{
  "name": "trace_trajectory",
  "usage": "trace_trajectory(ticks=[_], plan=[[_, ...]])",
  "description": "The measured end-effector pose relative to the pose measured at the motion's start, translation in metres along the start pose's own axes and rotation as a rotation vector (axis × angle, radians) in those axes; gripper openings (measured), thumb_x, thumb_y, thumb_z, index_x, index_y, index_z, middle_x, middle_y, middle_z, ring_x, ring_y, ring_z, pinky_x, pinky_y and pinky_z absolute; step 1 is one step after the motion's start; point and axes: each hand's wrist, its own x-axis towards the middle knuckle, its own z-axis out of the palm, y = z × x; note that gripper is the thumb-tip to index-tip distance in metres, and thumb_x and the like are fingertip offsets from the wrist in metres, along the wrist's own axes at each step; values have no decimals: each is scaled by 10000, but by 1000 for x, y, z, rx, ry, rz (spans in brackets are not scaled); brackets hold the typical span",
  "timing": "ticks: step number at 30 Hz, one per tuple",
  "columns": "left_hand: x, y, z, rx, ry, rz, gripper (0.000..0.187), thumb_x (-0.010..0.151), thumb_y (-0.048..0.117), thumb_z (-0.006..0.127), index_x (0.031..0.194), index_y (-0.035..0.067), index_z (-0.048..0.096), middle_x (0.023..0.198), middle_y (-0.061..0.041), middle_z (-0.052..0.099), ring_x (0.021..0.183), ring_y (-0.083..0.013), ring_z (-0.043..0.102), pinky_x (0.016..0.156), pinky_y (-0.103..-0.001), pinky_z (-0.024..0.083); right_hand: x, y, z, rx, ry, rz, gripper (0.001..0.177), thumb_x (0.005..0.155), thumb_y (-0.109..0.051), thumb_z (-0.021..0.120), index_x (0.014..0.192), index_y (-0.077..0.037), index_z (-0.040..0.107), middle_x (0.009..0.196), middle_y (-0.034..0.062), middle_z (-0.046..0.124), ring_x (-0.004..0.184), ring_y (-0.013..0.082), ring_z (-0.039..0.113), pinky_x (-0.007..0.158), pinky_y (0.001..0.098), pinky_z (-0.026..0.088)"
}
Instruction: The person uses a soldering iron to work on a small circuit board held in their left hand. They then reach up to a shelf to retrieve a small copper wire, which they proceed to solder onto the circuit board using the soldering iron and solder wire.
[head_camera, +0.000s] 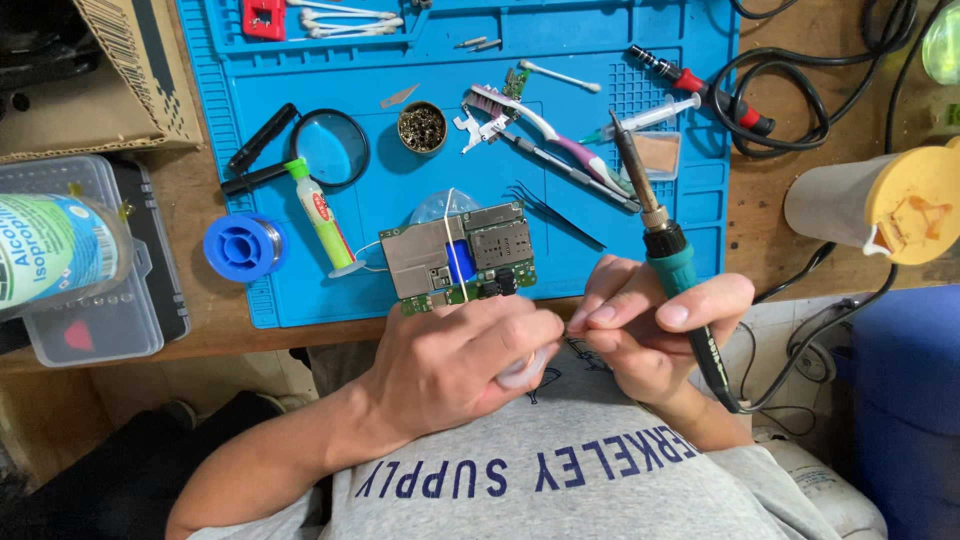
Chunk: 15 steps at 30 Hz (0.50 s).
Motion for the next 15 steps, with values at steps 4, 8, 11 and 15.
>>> trace_trajectory(ticks=[4, 8, 11, 15], plan=[[4, 0, -6, -12, 34, 81, 199, 869, 18, 681, 996, 163, 631, 818, -7, 611, 695, -148, 626, 473, -282, 448, 2, 0, 2, 30, -18, -5, 371, 846, -35, 669, 1057, -203, 414, 820, 20, 641, 623, 190, 668, 594, 292, 539], [4, -5, -11, -7, 91, 155, 105, 940, 88, 628, 1006, 170, 633, 836, 6, 621, 663, -115, 613, 521, -261, 502, 4, 1, 3, 63, -25, 1, 383, 822, -4, 669, 1043, -186, 415, 803, 48, 633, 622, 204, 666, 595, 301, 534], [3, -10, -12, 104, 182, 244, 110, 978, 113, 565, 993, 190, 643, 817, 20, 619, 583, -86, 588, 491, -244, 441, 9, 1, 2, 70, -43, -21, 367, 818, -7, 671, 1041, -173, 432, 794, 49, 638, 656, 185, 672, 603, 288, 539], [7, -14, -17, 152, 183, 314, 119, 967, 96, 563, 962, 181, 647, 823, 13, 658, 562, -75, 620, 466, -220, 359, 10, 2, -1, 32, -54, -14, 342, 842, -63, 662, 1031, -189, 407, 763, 47, 601, 708, 208, 614, 669, 287, 538]])
